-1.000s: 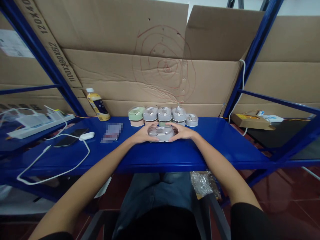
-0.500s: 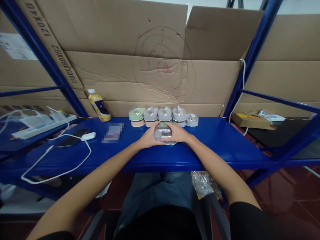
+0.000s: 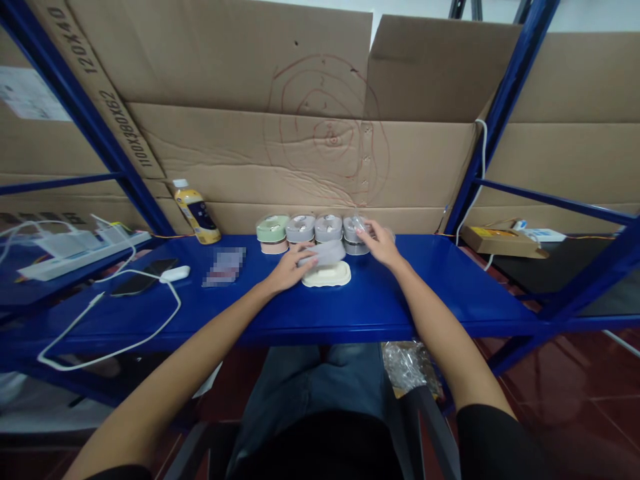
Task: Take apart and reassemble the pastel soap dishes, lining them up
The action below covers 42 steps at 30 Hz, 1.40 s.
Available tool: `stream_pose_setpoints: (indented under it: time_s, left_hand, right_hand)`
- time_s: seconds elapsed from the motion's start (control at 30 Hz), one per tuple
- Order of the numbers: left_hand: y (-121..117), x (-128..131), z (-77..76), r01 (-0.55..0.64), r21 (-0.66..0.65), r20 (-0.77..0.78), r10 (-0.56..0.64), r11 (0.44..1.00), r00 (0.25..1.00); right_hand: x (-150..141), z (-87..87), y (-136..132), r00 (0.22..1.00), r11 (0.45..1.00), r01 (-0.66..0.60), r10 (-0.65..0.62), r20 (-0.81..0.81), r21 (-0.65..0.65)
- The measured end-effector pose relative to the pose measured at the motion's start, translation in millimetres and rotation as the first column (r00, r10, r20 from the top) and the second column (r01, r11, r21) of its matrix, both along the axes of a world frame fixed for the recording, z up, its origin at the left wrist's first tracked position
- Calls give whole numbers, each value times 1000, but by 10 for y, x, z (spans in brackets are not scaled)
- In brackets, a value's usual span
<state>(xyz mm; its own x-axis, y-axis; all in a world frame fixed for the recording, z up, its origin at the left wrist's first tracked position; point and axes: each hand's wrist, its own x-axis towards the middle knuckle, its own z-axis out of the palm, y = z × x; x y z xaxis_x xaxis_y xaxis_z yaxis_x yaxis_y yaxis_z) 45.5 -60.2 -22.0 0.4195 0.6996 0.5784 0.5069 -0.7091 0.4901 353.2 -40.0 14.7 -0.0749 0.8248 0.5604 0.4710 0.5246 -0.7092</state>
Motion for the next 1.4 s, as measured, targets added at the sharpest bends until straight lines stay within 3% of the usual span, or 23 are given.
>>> stream_pose_setpoints:
  time_s: [0.1, 0.2, 0.4, 0.5, 0.6, 0.77, 0.93, 1.03, 1.17, 1.4]
  left_hand:
    - [111, -177, 85, -208, 17, 133, 204, 978, 970]
    - [168, -391, 142, -335, 1, 72, 334, 942, 940]
    - [190, -580, 89, -267, -9, -144, 262, 964, 954]
    - [208, -579, 74, -263, -41, -207, 250, 964, 946]
    - [199, -553, 91, -252, -37, -185, 241, 967, 953]
    - [39, -338, 112, -143, 38, -60, 145, 989, 988]
    - [-194, -4, 49, 10, 62, -167, 1, 998, 986]
    - [-236, 95, -10, 29, 45, -179, -21, 999, 984]
    - [-180, 119, -83, 23, -19, -118, -25, 1000, 993]
    - [-119, 177, -129, 14, -140, 37, -9, 990, 999]
  right_hand:
    - [-4, 16, -29, 999, 1000, 6, -5, 47, -11]
    - [41, 64, -57, 989, 999, -2, 9, 150, -50]
    - [158, 155, -79, 886, 960, -55, 173, 430, -274]
    - [171, 171, -91, 838, 919, -17, 228, 495, -394]
    - [158, 178, -110, 828, 903, 6, 236, 509, -429]
    - [109, 150, -120, 911, 955, -47, 161, 381, -292]
    - [23, 73, -111, 961, 995, -88, 96, 260, -41]
    - [-56, 28, -135, 937, 978, -208, 194, 289, 18]
    - [-209, -23, -195, 882, 947, -321, 304, 360, -13]
    - [-466, -113, -248, 834, 938, -343, 275, 478, 59]
